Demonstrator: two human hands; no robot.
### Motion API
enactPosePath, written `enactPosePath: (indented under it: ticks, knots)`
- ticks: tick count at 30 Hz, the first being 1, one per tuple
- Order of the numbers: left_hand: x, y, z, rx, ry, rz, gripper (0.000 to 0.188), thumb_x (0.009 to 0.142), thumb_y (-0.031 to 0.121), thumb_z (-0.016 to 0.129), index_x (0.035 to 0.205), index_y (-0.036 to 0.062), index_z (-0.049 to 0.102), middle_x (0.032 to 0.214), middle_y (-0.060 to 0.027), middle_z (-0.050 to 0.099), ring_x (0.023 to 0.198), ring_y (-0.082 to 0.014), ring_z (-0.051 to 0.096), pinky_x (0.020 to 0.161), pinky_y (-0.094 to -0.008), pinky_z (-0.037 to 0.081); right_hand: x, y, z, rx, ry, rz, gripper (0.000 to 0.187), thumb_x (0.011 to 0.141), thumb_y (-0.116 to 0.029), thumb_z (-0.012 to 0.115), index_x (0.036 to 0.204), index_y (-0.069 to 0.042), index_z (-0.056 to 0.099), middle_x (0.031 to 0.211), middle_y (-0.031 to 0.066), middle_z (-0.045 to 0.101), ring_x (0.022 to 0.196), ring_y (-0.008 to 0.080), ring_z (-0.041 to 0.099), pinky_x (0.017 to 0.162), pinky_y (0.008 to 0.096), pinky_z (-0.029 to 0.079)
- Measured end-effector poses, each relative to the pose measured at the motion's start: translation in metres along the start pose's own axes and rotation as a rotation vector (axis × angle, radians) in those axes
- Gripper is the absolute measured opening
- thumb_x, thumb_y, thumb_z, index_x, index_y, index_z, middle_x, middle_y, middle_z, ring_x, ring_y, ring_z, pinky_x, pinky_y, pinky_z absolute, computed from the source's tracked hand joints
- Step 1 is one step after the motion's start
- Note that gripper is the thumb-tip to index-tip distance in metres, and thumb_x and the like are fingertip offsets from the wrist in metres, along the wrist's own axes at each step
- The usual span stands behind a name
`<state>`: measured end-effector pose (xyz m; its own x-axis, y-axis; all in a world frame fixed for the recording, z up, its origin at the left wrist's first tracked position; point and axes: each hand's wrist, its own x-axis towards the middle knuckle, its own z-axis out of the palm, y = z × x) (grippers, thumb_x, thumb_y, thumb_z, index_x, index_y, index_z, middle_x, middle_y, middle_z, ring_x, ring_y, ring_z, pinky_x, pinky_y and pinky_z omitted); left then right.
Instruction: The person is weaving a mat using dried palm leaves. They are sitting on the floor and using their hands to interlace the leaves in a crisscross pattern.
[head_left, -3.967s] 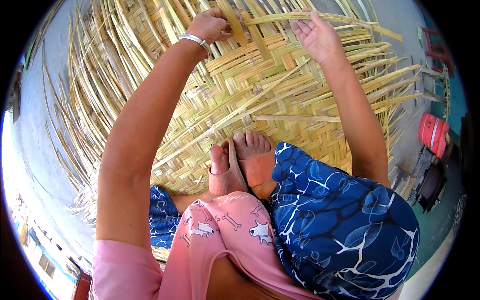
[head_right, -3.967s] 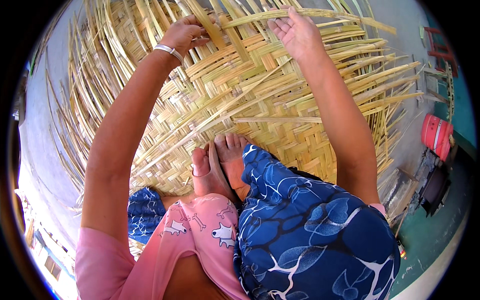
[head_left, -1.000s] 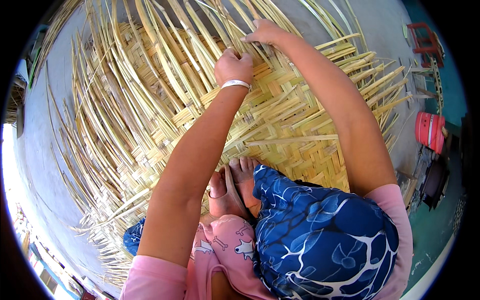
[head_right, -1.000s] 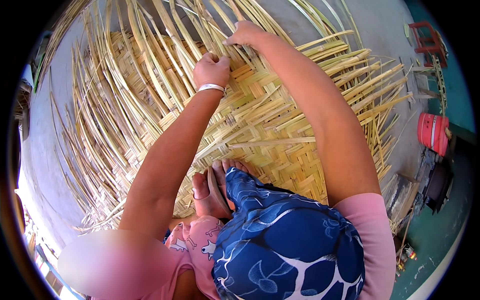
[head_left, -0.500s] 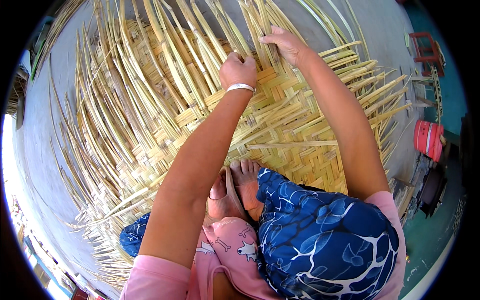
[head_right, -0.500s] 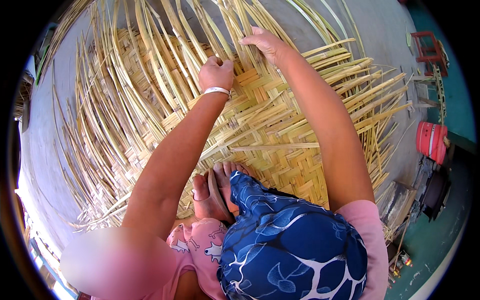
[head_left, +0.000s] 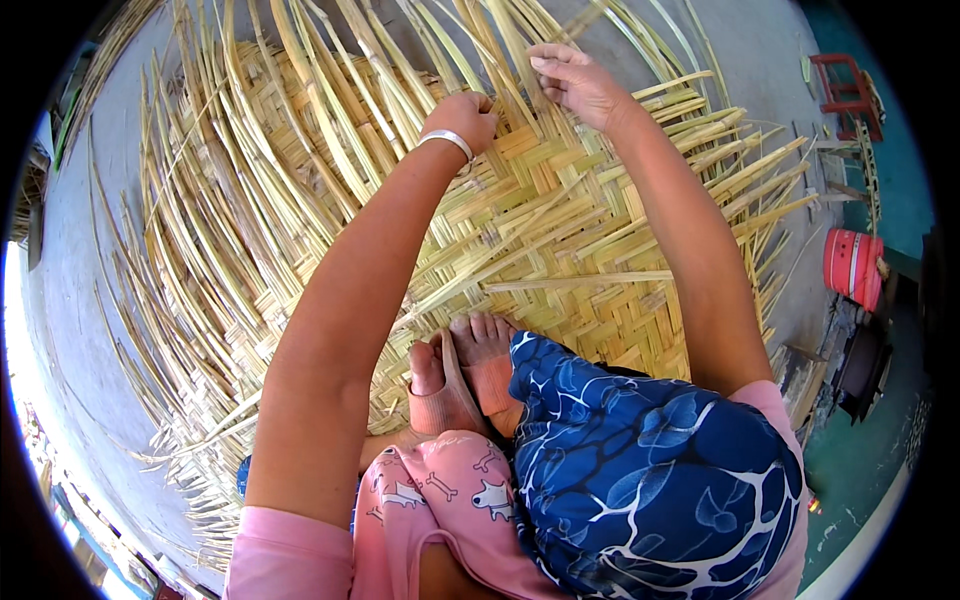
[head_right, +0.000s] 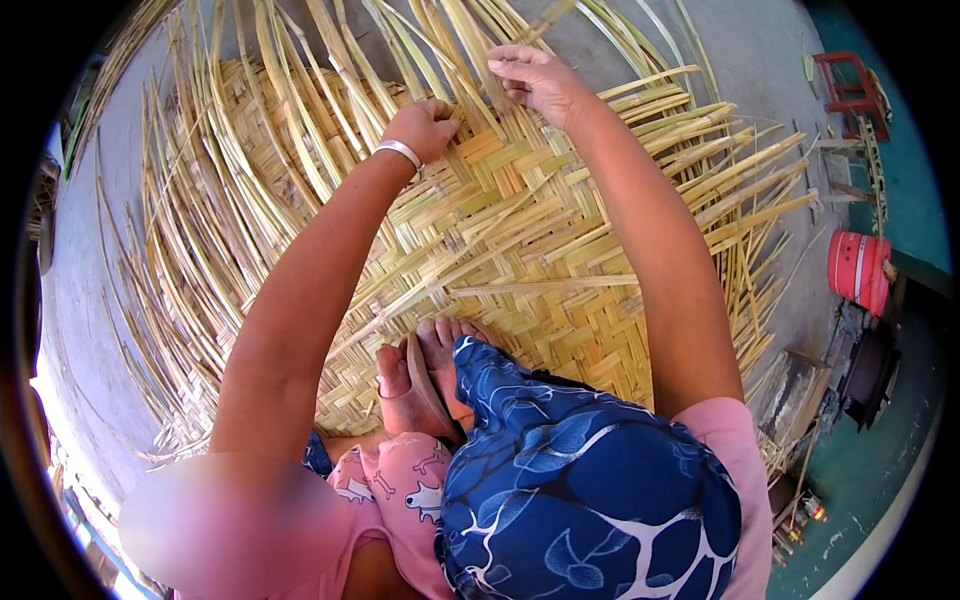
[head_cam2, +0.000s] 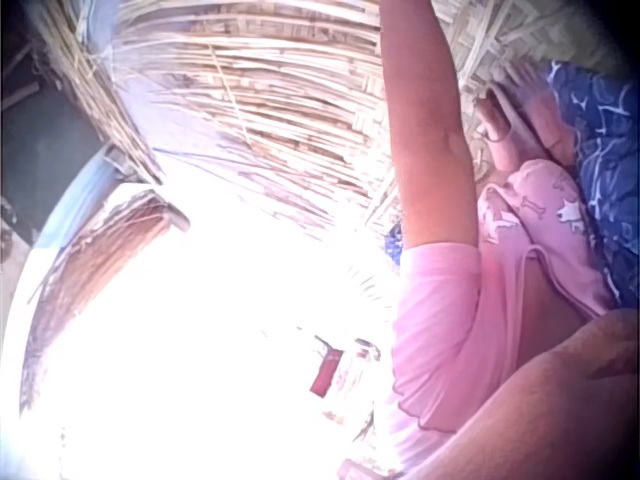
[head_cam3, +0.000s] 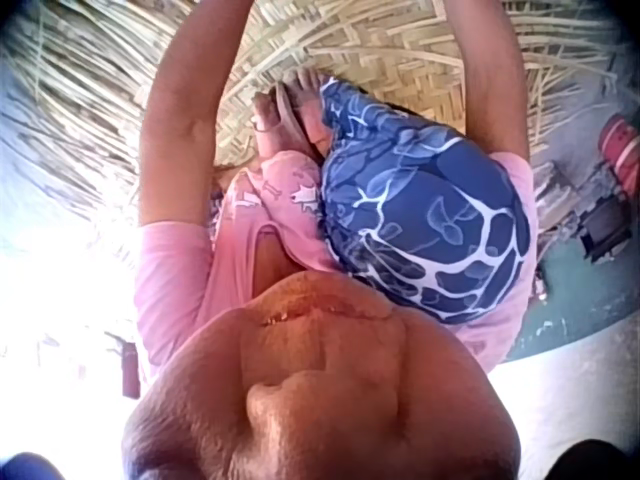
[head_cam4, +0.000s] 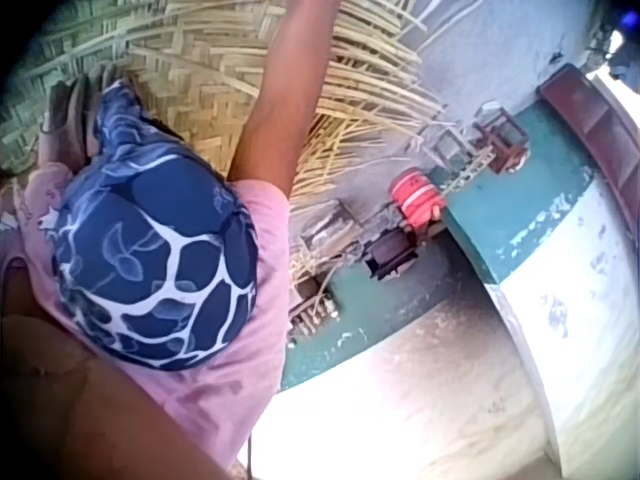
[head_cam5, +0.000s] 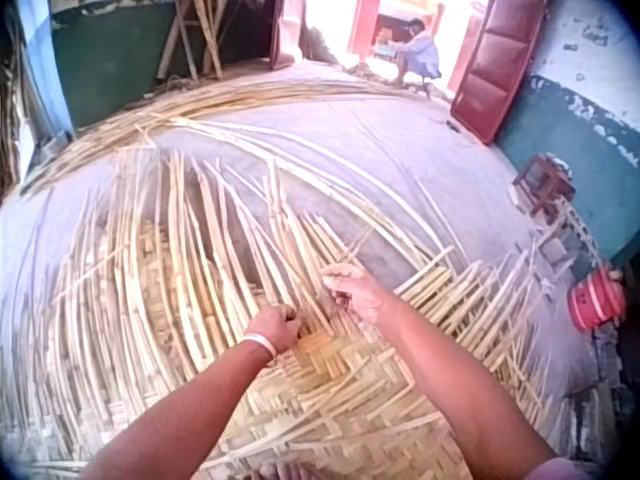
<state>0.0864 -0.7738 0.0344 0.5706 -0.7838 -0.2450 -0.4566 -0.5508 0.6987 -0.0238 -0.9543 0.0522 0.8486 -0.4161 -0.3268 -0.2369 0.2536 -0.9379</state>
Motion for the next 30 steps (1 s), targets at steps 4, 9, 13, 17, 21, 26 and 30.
enactPosePath:
  ticks: [4,9,13,17,21,26,30]
  knots:
    - [0.01,-0.005,0.001,0.109,-0.046,0.071,0.032,0.082,0.022,0.057,0.107,0.003,0.066,0.091,-0.0169,0.068,0.076,-0.0244,0.067,0.072,-0.0334,0.051,-0.014,0.001,-0.01,-0.231,0.138,-0.01,0.024,0.085,-0.02,0.066,0.105,-0.008,0.063,0.081,-0.0015,0.06,0.071,0.0085,0.057,0.061,0.0238,0.046]
    - [-0.006,0.002,-0.003,-0.473,-0.085,-0.178,0.03,0.085,0.008,0.05,0.11,0.0005,0.063,0.098,-0.0171,0.067,0.072,-0.0191,0.067,0.064,-0.028,0.053,-0.03,0.014,-0.013,-0.584,0.32,-0.062,0.018,0.085,-0.016,0.061,0.099,-0.004,0.065,0.078,0.0018,0.064,0.062,0.0101,0.059,0.056,0.0253,0.047]
    - [-0.031,-0.005,0.013,-0.604,0.251,-0.114,0.03,0.087,0.005,0.045,0.114,0.001,0.059,0.097,-0.0144,0.068,0.07,-0.0172,0.067,0.062,-0.0272,0.053,-0.037,0.027,-0.005,-0.69,0.435,-0.112,0.016,0.084,-0.013,0.061,0.096,-0.005,0.067,0.076,0.0039,0.066,0.064,0.0104,0.063,0.059,0.0258,0.049]
    - [-0.048,0.001,0.014,-0.257,0.285,-0.033,0.025,0.089,0.01,0.05,0.111,0.0066,0.061,0.096,-0.0085,0.069,0.076,-0.0189,0.068,0.069,-0.0301,0.053,-0.035,0.027,-0.01,-0.329,0.391,-0.015,0.018,0.085,-0.011,0.059,0.101,-0.004,0.065,0.083,0.0039,0.064,0.068,0.0109,0.062,0.058,0.0252,0.047]
    - [-0.057,0.0,0.008,-0.002,0.264,0.093,0.022,0.089,0.013,0.053,0.108,0.01,0.063,0.097,-0.0088,0.069,0.085,-0.0257,0.067,0.076,-0.0334,0.052,-0.039,0.018,-0.02,-0.109,0.356,0.068,0.022,0.088,-0.009,0.056,0.109,-0.004,0.061,0.091,0.0039,0.061,0.074,0.0108,0.059,0.062,0.0226,0.045]
    - [-0.059,-0.002,0.001,-0.003,0.197,0.094,0.022,0.088,0.014,0.054,0.108,0.011,0.063,0.098,-0.0085,0.068,0.089,-0.0278,0.065,0.079,-0.0353,0.052,-0.043,0.017,-0.017,-0.241,0.396,0.039,0.021,0.086,-0.004,0.055,0.105,-0.002,0.061,0.095,0.0075,0.062,0.073,0.0142,0.063,0.056,0.0242,0.047]
    - [-0.054,0.001,-0.004,0.129,0.096,0.142,0.022,0.087,0.015,0.055,0.107,0.0108,0.063,0.097,-0.0101,0.068,0.088,-0.0287,0.065,0.079,-0.0362,0.051,-0.044,0.025,-0.021,-0.223,0.387,0.03,0.02,0.087,-0.005,0.053,0.106,-0.002,0.06,0.095,0.0083,0.062,0.075,0.0144,0.063,0.059,0.0246,0.049]
